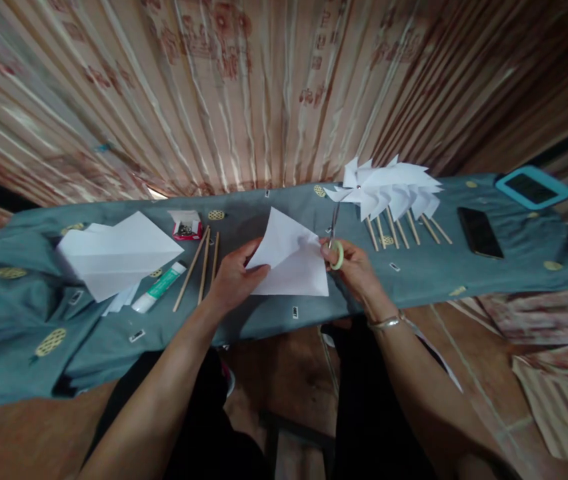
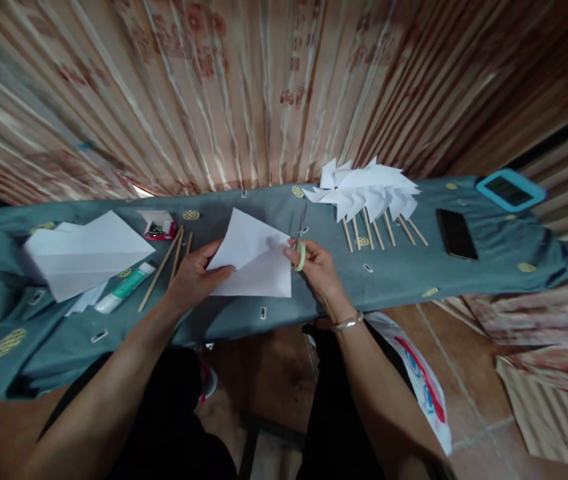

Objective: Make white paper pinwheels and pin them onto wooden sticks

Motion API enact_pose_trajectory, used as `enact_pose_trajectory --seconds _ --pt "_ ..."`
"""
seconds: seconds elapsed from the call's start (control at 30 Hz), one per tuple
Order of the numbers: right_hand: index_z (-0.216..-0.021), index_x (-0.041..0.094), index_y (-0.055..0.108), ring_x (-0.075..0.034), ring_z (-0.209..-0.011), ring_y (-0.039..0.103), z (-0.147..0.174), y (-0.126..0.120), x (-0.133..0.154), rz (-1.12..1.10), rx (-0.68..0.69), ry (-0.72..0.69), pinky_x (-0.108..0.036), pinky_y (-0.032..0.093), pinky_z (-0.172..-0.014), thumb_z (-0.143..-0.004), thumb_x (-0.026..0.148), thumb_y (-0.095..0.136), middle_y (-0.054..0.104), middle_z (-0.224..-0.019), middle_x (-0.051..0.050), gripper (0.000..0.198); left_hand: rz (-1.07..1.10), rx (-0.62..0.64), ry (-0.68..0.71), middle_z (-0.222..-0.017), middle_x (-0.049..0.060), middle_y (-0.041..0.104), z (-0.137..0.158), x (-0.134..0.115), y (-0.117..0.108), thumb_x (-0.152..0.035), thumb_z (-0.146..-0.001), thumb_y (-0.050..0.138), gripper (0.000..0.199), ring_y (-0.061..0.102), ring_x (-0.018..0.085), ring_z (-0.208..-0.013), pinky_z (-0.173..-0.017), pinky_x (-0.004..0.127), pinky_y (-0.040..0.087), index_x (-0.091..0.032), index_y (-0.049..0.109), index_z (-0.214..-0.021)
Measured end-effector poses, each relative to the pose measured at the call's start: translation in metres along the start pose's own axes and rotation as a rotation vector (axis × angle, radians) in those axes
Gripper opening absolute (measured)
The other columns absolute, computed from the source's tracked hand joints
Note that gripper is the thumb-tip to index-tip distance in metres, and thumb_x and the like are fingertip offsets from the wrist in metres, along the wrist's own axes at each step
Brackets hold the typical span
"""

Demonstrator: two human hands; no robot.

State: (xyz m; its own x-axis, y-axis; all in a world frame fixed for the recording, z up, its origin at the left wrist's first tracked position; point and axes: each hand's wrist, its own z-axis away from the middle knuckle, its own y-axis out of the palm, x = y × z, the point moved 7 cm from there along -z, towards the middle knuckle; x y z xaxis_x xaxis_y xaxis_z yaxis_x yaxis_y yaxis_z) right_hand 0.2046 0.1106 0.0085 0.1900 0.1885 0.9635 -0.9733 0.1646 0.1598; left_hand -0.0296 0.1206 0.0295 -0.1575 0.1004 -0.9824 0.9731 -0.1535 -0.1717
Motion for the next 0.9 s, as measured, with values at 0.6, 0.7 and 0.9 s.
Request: enact_pose_trajectory --seconds 0.6,0.7,0.9 --pt "-0.096 0.022 0.062 -0.007 -0.051 0.045 -0.005 0.017 0.004 -0.116 -0.208 -0.239 -0.024 0.041 -0.054 -0.053 0.035 0.084 0.056 -0.058 0.011 0.05 0.994 -0.104 -0.32 -0.104 0.006 0.076 0.009 0.002 0.05 -0.027 -0.075 0.076 0.033 0.068 0.025 -0.111 -0.101 0.039 0.051 -0.019 0.067 -0.106" --pt "-0.099 0.023 0.062 -0.008 -0.053 0.046 -0.005 0.027 0.001 -0.07 -0.178 -0.255 -0.024 0.041 -0.056 -0.056 0.038 0.082 0.055 -0.059 0.011 0.05 0.996 -0.219 -0.344 -0.102 0.005 0.076 0.007 0.006 0.048 -0.023 -0.079 0.074 0.029 0.07 0.024 -0.108 -0.098 0.037 0.054 -0.018 0.067 -0.107" --pt "-0.098 0.022 0.064 -0.011 -0.059 0.052 0.009 0.033 0.007 0.058 -0.048 -0.223 -0.024 0.042 -0.055 -0.065 0.052 0.08 0.063 -0.068 0.004 0.048 0.933 -0.418 -0.264 -0.11 0.006 0.076 -0.004 0.007 0.011 -0.02 -0.086 0.066 0.021 0.068 0.024 -0.113 -0.096 0.036 0.055 -0.021 0.067 -0.107"
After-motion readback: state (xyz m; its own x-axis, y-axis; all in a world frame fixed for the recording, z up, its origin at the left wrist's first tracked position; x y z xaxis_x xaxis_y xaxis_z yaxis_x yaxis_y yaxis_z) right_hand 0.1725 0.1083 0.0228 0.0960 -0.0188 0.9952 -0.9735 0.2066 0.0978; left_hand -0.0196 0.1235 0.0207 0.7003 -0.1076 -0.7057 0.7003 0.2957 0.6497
